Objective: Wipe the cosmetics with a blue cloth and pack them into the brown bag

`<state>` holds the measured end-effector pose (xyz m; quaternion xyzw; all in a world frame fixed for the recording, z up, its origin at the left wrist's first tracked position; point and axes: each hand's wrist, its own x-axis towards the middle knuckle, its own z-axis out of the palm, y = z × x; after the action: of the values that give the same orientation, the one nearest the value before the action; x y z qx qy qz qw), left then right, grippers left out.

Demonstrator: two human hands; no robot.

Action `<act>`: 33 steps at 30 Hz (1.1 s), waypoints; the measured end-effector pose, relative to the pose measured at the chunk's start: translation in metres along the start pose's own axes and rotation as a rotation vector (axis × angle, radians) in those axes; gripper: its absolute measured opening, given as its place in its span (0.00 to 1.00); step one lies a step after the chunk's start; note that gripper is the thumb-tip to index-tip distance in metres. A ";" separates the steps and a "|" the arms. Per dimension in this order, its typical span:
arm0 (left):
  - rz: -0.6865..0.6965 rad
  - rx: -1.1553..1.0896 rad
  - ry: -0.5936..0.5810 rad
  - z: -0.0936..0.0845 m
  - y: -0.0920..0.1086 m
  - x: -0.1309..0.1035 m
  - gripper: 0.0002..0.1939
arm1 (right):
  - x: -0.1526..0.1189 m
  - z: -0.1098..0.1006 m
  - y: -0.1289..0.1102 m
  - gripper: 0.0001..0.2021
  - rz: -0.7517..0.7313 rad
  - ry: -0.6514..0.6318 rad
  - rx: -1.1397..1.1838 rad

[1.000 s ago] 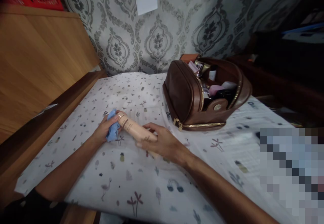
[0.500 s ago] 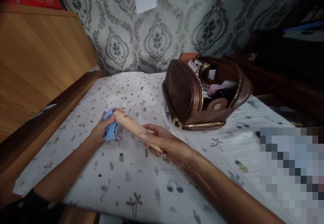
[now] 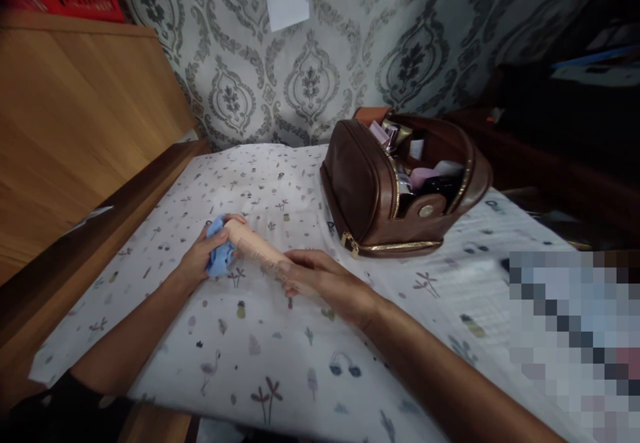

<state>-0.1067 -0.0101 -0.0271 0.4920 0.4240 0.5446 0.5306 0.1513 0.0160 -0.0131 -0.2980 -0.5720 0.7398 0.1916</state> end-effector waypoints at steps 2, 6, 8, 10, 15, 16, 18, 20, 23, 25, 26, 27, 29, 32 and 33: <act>0.016 -0.012 -0.006 0.000 0.001 0.000 0.23 | 0.001 -0.001 0.003 0.27 0.057 -0.034 0.097; 0.012 -0.001 0.009 0.000 -0.002 0.001 0.23 | 0.003 -0.003 0.009 0.34 0.110 -0.068 0.187; -0.006 0.010 0.039 0.000 -0.004 0.002 0.24 | 0.004 -0.003 0.010 0.31 0.099 -0.074 0.234; -0.019 0.024 0.098 0.000 -0.006 0.003 0.24 | 0.004 -0.002 0.009 0.24 0.081 -0.078 0.275; 0.082 0.134 0.148 0.008 -0.003 0.003 0.20 | 0.004 0.004 0.006 0.14 0.132 -0.061 0.298; 0.098 0.159 0.150 0.009 -0.002 0.003 0.19 | 0.005 0.004 0.006 0.13 0.146 -0.043 0.294; 0.113 0.216 0.182 0.012 -0.002 0.003 0.17 | 0.004 0.005 0.006 0.16 0.150 -0.018 0.255; 0.120 0.277 0.223 0.013 -0.004 0.004 0.16 | 0.004 0.005 0.005 0.21 0.108 -0.007 0.145; 0.105 0.338 0.259 0.014 -0.008 0.005 0.19 | 0.002 0.005 0.003 0.32 -0.026 0.039 -0.195; 0.107 0.377 0.278 0.014 -0.009 0.005 0.20 | 0.000 0.007 0.003 0.38 -0.121 0.113 -0.495; 0.119 0.402 0.287 0.014 -0.009 0.005 0.19 | 0.000 0.009 0.003 0.38 -0.151 0.151 -0.626; 0.133 0.426 0.292 0.014 -0.009 0.005 0.19 | -0.001 0.010 0.003 0.35 -0.168 0.185 -0.725; 0.150 0.460 0.298 0.014 -0.009 0.004 0.19 | -0.002 0.012 0.003 0.29 -0.173 0.221 -0.805; 0.159 0.513 0.284 0.012 -0.008 0.003 0.17 | -0.002 0.012 0.004 0.23 -0.161 0.188 -0.760; 0.161 0.525 0.277 0.011 -0.008 0.002 0.17 | -0.002 0.011 0.005 0.22 -0.161 0.163 -0.725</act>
<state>-0.0944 -0.0078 -0.0326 0.5657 0.5781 0.5185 0.2775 0.1452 0.0055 -0.0152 -0.3581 -0.8012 0.4459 0.1761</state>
